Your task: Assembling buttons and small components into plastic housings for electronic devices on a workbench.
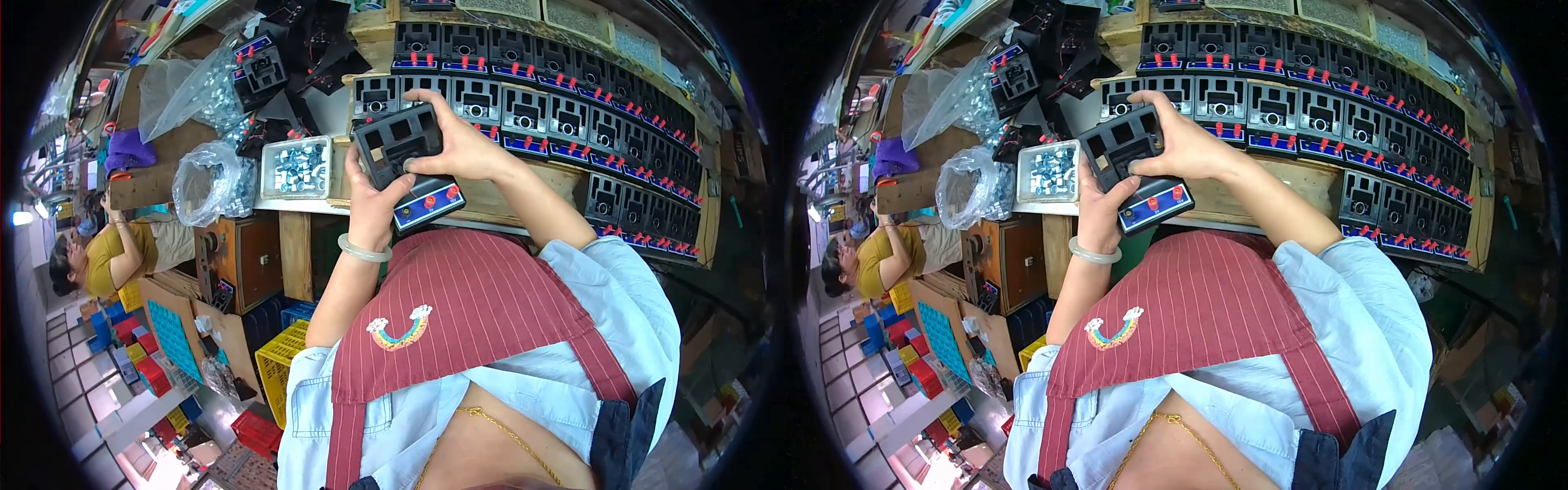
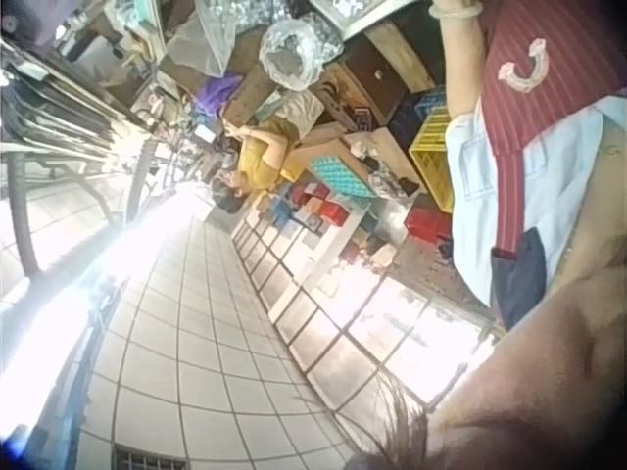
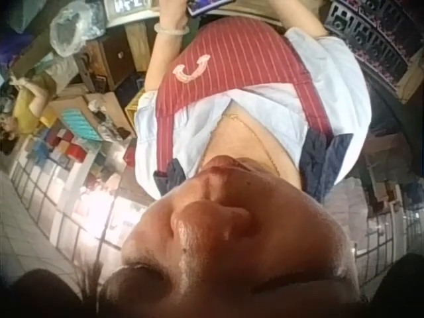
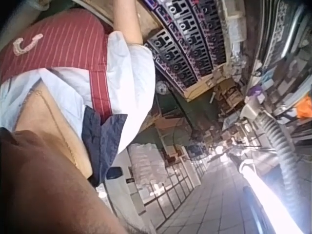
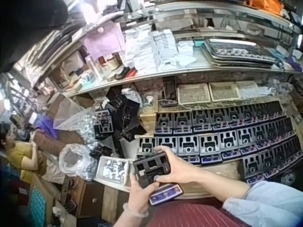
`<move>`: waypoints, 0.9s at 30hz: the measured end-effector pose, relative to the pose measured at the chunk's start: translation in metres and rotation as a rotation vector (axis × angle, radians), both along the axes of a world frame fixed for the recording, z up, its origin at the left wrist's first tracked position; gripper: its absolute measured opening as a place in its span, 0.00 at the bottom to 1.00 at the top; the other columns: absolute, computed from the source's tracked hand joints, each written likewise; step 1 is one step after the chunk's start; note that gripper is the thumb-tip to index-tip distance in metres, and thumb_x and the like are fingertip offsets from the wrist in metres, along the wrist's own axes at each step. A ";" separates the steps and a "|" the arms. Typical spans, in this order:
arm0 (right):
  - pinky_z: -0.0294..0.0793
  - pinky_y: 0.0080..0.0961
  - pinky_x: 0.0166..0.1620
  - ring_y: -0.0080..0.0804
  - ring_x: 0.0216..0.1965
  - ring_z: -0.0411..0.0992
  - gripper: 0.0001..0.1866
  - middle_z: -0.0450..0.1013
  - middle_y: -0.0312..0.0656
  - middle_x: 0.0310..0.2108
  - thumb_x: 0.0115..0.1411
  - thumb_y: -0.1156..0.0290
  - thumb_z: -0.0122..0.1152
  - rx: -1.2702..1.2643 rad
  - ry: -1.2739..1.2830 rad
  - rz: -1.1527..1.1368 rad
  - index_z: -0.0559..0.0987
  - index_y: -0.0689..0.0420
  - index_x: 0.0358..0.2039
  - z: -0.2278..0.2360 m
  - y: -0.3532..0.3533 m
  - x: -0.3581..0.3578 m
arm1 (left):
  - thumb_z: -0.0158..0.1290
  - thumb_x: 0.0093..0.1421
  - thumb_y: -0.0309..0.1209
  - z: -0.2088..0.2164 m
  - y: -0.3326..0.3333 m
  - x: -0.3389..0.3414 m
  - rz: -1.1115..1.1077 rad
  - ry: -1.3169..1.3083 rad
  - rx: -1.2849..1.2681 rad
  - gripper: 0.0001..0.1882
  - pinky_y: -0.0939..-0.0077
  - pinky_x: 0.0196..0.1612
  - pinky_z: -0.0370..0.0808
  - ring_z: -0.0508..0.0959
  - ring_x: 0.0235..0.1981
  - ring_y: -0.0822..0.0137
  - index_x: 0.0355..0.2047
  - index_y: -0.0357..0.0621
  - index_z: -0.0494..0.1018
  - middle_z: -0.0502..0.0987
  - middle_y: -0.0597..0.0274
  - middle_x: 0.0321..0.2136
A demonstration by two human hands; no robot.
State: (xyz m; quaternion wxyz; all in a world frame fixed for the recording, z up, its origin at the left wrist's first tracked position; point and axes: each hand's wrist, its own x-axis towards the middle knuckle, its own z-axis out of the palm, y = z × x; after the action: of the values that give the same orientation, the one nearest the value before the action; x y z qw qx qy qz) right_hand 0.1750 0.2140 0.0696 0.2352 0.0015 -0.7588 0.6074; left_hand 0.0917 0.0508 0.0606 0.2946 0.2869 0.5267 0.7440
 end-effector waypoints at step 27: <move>0.74 0.45 0.46 0.52 0.44 0.75 0.26 0.76 0.56 0.40 0.54 0.64 0.59 0.777 -0.544 -0.699 0.64 0.58 0.51 -0.004 0.103 -0.267 | 0.47 0.64 0.26 -0.073 -0.099 -0.099 -0.040 -0.259 -0.265 0.21 0.74 0.47 0.72 0.76 0.45 0.66 0.57 0.41 0.63 0.75 0.58 0.46</move>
State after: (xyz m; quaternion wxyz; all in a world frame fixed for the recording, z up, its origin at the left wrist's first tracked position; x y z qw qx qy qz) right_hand -0.0917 0.3169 0.0653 0.2007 -0.3187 -0.9142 0.1498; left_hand -0.0075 -0.0482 -0.0120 0.4099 0.1576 0.5719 0.6928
